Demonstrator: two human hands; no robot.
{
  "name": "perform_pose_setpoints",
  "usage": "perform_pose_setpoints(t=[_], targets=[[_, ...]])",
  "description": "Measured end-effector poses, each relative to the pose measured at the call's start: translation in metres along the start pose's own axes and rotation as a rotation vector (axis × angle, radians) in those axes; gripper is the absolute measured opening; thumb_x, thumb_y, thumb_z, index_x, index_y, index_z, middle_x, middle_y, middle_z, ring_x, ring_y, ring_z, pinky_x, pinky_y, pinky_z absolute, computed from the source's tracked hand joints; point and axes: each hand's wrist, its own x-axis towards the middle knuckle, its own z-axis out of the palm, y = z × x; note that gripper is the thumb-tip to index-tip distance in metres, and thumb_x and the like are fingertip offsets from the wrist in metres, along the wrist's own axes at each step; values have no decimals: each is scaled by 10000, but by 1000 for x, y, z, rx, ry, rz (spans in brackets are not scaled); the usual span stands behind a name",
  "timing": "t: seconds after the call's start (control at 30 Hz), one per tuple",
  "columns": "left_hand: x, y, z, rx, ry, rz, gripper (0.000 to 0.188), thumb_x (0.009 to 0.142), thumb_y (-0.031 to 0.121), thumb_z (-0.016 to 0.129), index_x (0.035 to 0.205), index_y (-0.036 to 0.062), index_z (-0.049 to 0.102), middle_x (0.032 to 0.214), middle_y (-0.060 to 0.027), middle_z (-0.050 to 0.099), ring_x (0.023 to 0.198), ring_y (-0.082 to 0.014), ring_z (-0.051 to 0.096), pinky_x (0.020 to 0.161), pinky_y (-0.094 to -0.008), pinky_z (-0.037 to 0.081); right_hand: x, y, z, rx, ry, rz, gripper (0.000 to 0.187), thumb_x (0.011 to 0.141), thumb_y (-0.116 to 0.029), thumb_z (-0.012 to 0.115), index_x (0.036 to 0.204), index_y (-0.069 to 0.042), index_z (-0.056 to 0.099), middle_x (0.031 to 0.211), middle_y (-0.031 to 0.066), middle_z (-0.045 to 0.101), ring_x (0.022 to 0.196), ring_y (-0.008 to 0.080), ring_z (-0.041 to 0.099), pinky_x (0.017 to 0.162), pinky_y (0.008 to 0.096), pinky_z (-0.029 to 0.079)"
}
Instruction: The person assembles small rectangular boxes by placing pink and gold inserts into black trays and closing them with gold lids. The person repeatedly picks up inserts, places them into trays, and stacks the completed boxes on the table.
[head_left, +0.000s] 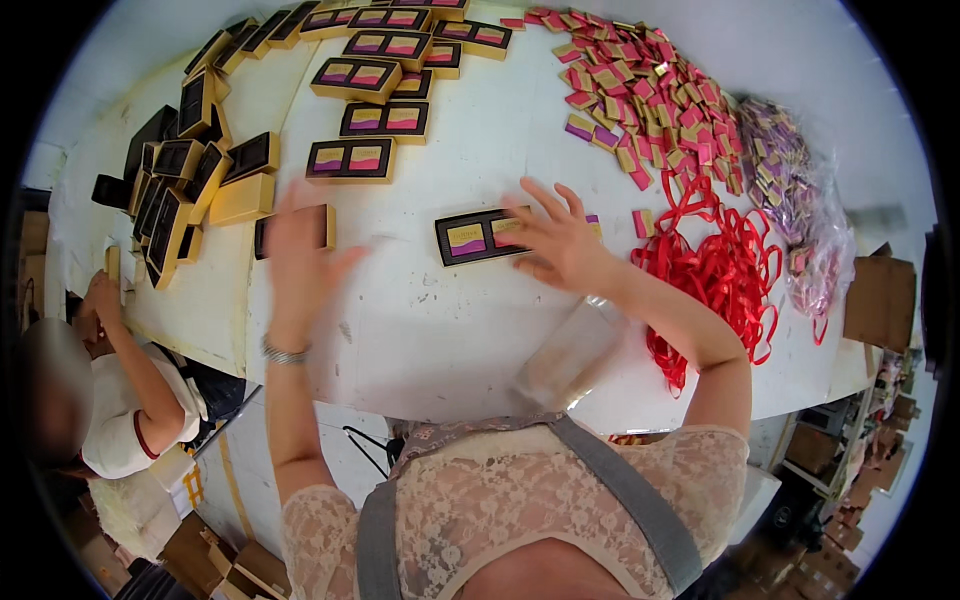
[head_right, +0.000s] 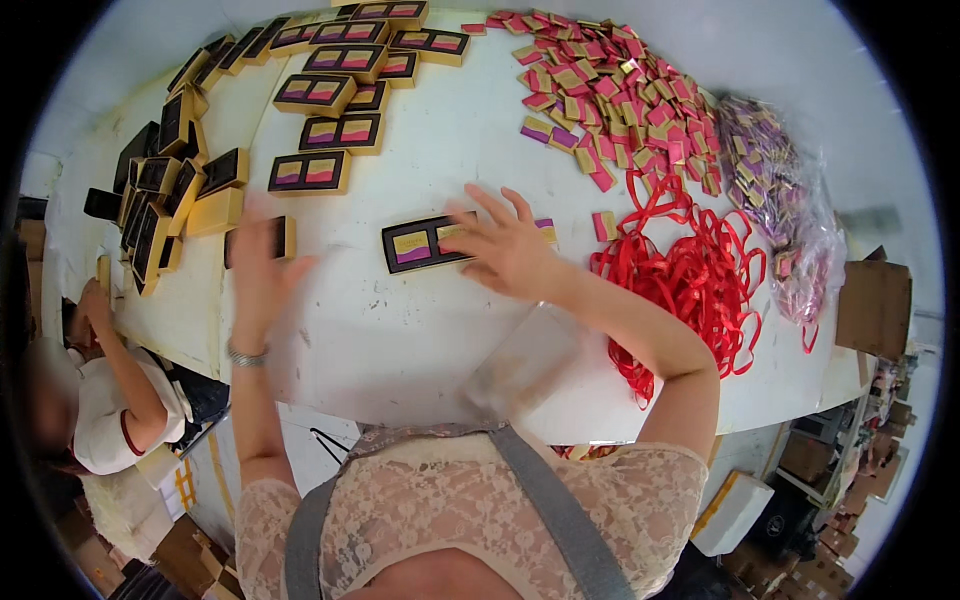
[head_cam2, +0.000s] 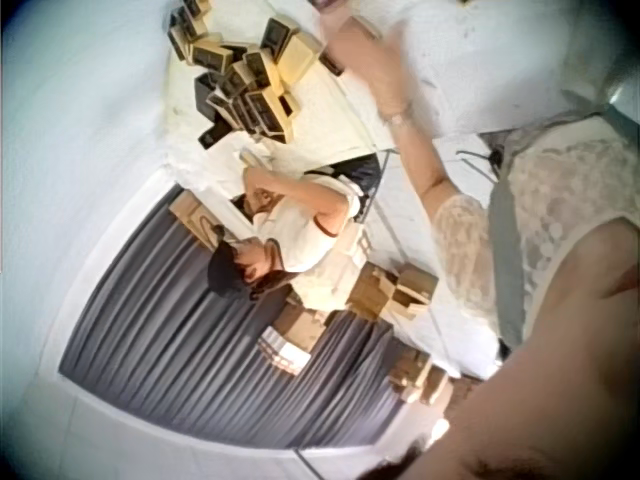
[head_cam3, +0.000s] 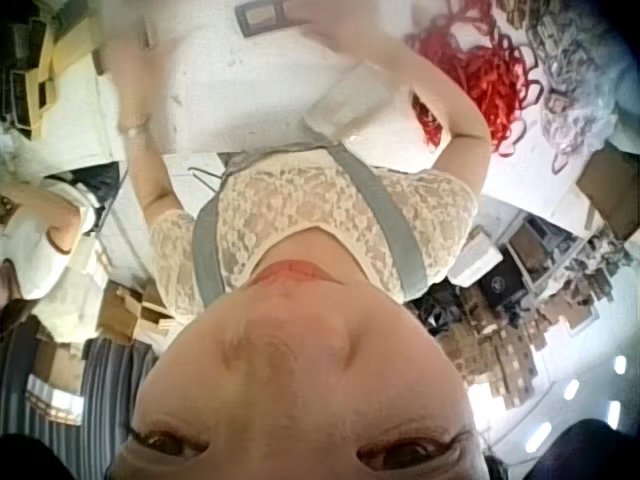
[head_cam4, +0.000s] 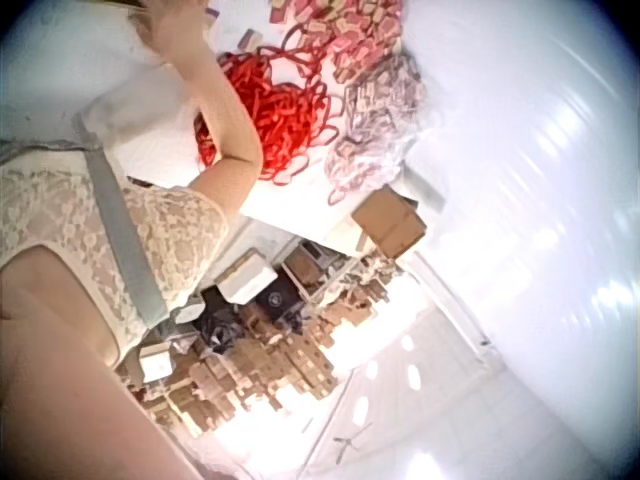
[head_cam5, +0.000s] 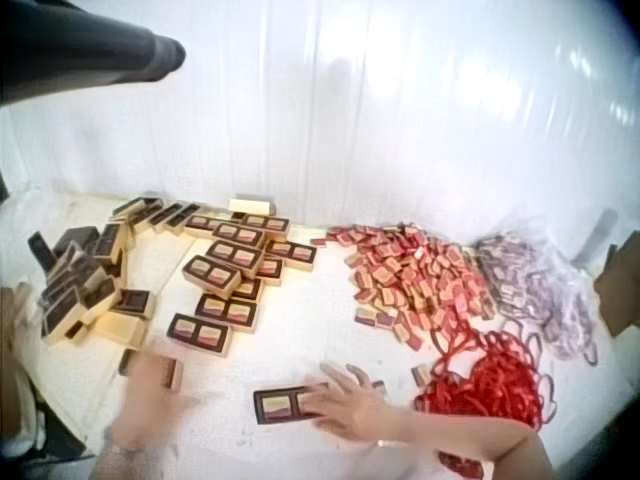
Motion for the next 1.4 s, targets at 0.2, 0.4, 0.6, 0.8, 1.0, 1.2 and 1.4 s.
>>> perform_pose_setpoints(t=[0.2,0.4,0.6,0.8,1.0,1.2,1.4], targets=[[-68,-29,-15,145,-113,-277,723,891,330,653,1480,27,361,1502,-220,369,1349,-417,366,1126,-495,300,110,92,21,333,545,378,385,828,-164,723,1197,-98,635,1351,189,523,1227,372,513,1004,433,448],[-25,51,14,19,-177,10,681,874,261,683,1451,24,410,1360,-233,442,1258,-423,405,1073,-508,358,202,207,57,-117,606,400,304,885,-259,641,1176,-179,681,1375,202,517,1156,444,536,988,463,457],[-19,74,36,-68,-211,64,666,806,148,752,1411,75,481,1340,-203,448,1198,-401,449,1023,-470,415,93,86,-32,-140,133,506,351,885,-416,655,896,-66,654,788,128,676,714,327,663,648,444,534],[29,90,61,-71,-200,287,631,771,163,773,1359,105,549,1362,-83,502,1079,-330,507,929,-401,479,-30,8,-33,85,-25,625,244,817,-219,728,1006,-78,661,997,107,661,823,310,668,691,413,539],[21,91,58,76,-195,233,622,772,184,773,1354,131,559,1467,-84,458,1038,-309,523,909,-414,484,-29,40,-27,-7,149,606,189,810,-129,716,993,-83,699,1095,80,666,1009,270,632,808,387,527],[29,93,57,200,-97,436,600,794,246,766,1361,244,569,1488,-94,433,1210,-303,511,964,-402,483,-2,38,-10,-113,117,767,176,788,-109,740,960,-86,707,1052,83,673,927,273,654,764,381,542],[31,83,75,-555,-289,81,883,790,161,794,1509,93,285,1448,-201,410,1316,-367,442,1018,-429,467,37,4,-9,210,311,116,254,730,-10,734,957,-124,723,1041,66,667,945,265,645,783,371,546]])
